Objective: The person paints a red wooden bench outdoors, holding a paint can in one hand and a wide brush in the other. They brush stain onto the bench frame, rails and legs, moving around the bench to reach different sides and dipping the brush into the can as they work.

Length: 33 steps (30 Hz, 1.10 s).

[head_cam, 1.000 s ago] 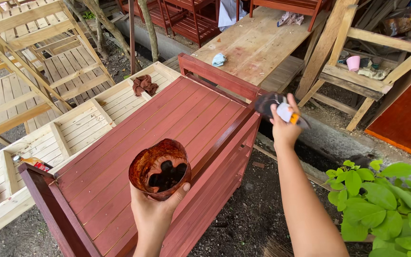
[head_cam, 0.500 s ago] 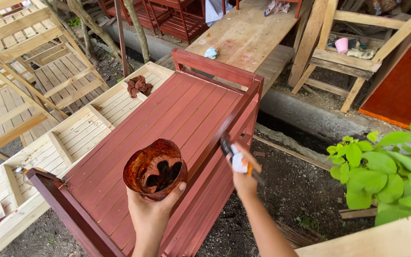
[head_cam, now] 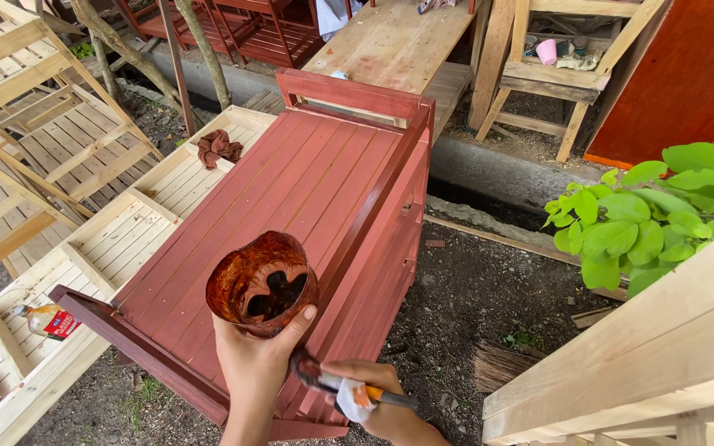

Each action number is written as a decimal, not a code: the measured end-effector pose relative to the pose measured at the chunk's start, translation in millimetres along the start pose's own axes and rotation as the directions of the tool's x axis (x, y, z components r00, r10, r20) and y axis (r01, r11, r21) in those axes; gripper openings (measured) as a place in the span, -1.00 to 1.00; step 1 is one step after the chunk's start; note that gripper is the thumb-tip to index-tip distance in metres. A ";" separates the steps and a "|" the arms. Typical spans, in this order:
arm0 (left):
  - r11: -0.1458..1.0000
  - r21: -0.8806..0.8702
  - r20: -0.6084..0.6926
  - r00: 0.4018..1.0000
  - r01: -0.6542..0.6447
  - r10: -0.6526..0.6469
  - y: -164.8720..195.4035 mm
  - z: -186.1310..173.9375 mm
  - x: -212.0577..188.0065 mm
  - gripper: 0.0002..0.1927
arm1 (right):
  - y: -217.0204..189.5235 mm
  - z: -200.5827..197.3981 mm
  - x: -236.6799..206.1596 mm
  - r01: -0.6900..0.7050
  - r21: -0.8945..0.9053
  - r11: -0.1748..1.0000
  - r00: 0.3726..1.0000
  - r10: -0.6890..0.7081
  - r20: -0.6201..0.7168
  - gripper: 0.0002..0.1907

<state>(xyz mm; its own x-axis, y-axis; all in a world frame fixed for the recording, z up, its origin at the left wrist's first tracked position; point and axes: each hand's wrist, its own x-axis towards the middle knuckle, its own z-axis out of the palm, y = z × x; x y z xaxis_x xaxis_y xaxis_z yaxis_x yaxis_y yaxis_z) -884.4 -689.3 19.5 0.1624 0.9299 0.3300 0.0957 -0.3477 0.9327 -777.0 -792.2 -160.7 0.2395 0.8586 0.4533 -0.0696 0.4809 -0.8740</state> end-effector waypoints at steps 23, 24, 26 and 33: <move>0.992 0.110 0.041 0.997 0.067 -0.072 8.2 159.3 109.1 -0.15 | 9.1 -293.6 265.7 -0.282 -0.198 0.939 0.914 0.200 -0.354 -0.51; 0.994 0.086 0.050 0.996 0.067 -0.071 8.1 171.8 116.4 -0.14 | 9.3 -302.8 273.0 -0.288 -0.191 0.938 0.921 0.217 -0.324 -0.52; 0.997 0.034 0.068 0.995 0.065 -0.067 6.8 194.3 129.7 -0.13 | 12.3 -319.7 285.7 -0.300 -0.178 0.937 0.932 0.248 -0.263 -0.53; 0.984 0.126 0.055 0.989 0.129 -0.137 -3.1 240.9 159.8 -0.08 | 28.5 -379.7 330.7 -0.223 -0.199 0.954 0.920 0.139 -0.366 -0.58</move>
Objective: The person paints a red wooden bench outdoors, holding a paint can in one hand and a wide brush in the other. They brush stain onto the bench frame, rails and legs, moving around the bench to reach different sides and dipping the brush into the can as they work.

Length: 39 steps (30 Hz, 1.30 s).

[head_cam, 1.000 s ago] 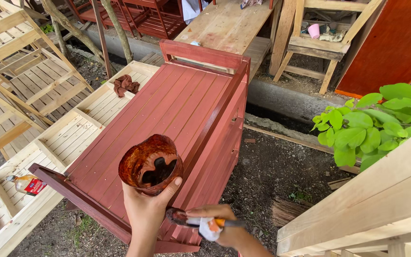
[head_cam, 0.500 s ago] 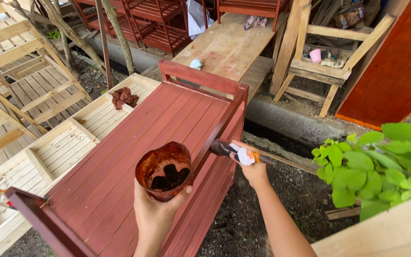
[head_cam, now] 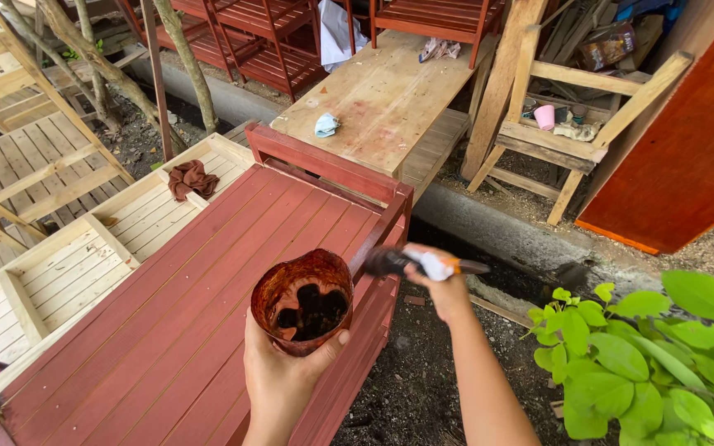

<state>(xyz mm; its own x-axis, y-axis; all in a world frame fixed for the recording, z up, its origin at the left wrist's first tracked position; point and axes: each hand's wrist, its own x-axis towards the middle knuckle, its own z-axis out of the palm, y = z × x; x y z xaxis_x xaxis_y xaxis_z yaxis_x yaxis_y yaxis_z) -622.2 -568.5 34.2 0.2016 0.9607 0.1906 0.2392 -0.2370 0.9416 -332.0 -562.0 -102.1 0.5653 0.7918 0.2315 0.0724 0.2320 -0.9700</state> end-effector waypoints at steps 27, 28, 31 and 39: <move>0.999 -0.001 -0.076 0.997 0.034 -0.034 -3.1 6.2 29.9 -0.06 | -50.7 -20.3 71.1 0.056 -0.235 0.970 0.998 -0.049 0.036 -0.66; 0.999 -0.011 -0.073 0.997 0.030 -0.031 -3.2 1.7 28.9 -0.07 | -56.0 -20.7 82.4 0.231 -0.281 0.931 0.972 -0.231 0.035 -0.64; 0.999 -0.029 -0.071 0.996 0.045 -0.047 -4.1 -10.6 24.8 -0.07 | -63.5 -7.4 109.1 0.388 -0.352 0.852 0.913 -0.409 0.018 -0.64; 0.997 -0.080 -0.054 0.998 0.012 -0.016 -7.4 -59.3 -7.5 -0.08 | -77.9 48.1 42.3 0.417 -0.537 0.734 0.909 -0.341 0.240 -0.62</move>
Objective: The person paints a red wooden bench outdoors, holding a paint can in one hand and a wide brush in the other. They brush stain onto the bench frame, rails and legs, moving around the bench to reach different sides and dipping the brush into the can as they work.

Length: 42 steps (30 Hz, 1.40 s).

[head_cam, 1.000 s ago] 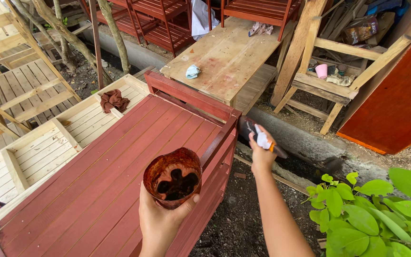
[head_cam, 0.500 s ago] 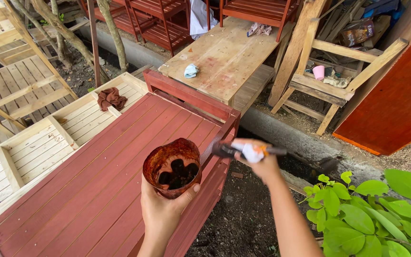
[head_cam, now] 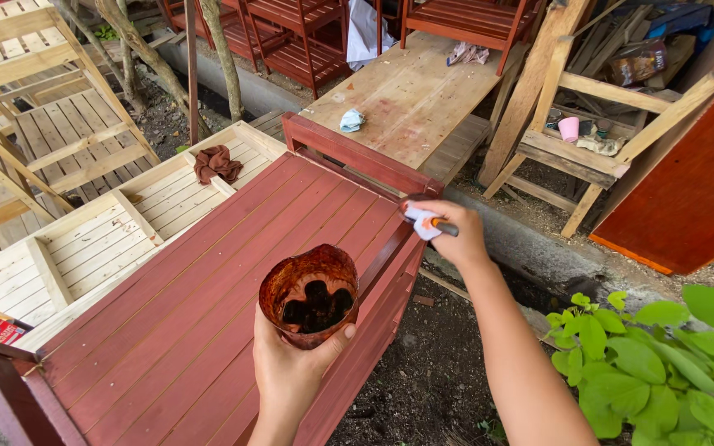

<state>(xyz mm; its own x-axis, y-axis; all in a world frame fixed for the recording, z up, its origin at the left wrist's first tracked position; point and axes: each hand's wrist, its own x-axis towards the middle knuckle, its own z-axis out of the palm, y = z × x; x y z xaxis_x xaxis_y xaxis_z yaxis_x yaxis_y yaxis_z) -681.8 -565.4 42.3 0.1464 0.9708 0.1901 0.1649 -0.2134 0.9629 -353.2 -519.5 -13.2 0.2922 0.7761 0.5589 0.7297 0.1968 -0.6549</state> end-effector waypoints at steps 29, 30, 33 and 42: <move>0.983 0.060 -0.196 0.963 -0.176 0.185 -50.4 -405.5 -249.2 -0.15 | -454.4 160.5 -353.7 0.032 0.129 0.991 0.980 -0.056 0.192 -0.63; 0.985 0.031 -0.194 0.966 -0.168 0.171 -52.1 -413.0 -254.4 -0.15 | -464.9 165.7 -365.3 0.016 0.148 0.989 0.978 -0.046 0.204 -0.63; 0.991 -0.004 -0.196 0.971 -0.137 0.134 -57.3 -427.0 -268.8 -0.16 | -479.3 174.2 -390.2 -0.023 0.173 0.985 0.973 -0.017 0.228 -0.63; 0.984 0.130 -0.202 0.968 -0.124 0.149 -75.5 -440.6 -297.8 -0.09 | -462.8 163.4 -387.0 -0.386 0.697 0.604 0.918 0.325 0.226 -0.59</move>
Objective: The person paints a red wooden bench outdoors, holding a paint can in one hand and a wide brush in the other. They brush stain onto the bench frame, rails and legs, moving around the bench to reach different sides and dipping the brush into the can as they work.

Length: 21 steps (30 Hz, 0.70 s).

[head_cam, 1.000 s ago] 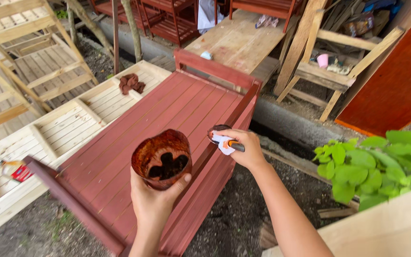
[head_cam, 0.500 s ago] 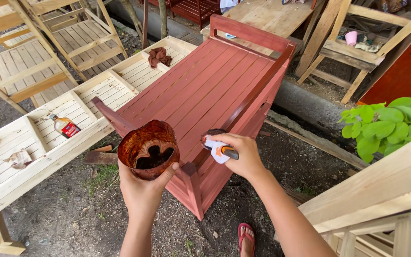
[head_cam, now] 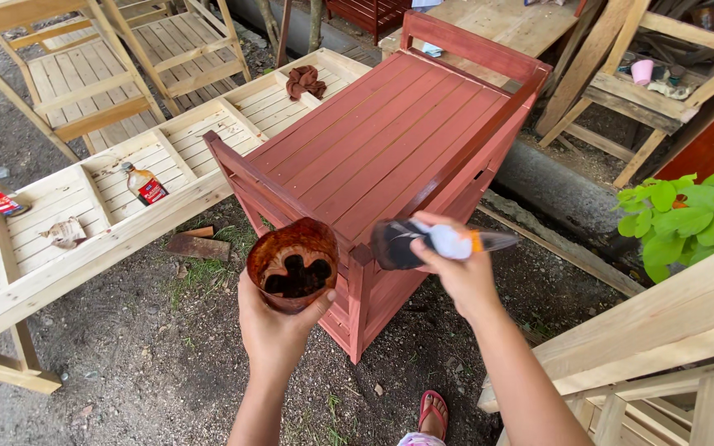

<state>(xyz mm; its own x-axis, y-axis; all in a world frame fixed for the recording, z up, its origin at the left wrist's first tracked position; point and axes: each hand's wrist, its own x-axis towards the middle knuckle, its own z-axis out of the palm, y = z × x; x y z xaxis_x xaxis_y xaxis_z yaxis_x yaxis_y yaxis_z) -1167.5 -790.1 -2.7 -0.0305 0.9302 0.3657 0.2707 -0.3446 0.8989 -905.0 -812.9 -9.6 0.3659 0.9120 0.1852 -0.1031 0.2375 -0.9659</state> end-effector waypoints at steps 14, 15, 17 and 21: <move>0.943 0.265 -0.045 0.974 -0.200 0.220 5.5 -5.9 -21.6 0.12 | -68.5 52.4 -40.4 0.448 -0.187 0.874 0.836 -0.335 0.436 -0.60; 0.938 0.275 -0.046 0.972 -0.211 0.232 5.5 -6.7 -22.1 0.12 | -68.2 56.9 -41.4 0.464 -0.205 0.862 0.814 -0.325 0.481 -0.61; 0.927 0.294 -0.047 0.965 -0.232 0.256 5.5 -7.8 -23.0 0.11 | -67.7 64.6 -43.3 0.484 -0.246 0.840 0.796 -0.306 0.523 -0.62; 0.912 0.309 -0.044 0.954 -0.270 0.298 4.3 -8.1 -28.6 0.07 | -67.8 73.4 -48.1 0.545 -0.319 0.776 0.777 -0.323 0.541 -0.61</move>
<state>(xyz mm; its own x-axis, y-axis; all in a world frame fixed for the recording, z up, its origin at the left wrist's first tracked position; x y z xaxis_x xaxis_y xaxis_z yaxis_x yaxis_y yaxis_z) -1173.3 -819.2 -7.3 0.0088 0.7788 0.6273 0.5522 -0.5268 0.6462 -983.5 -848.4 60.3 -0.1825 0.8125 0.5536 0.4144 0.5742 -0.7061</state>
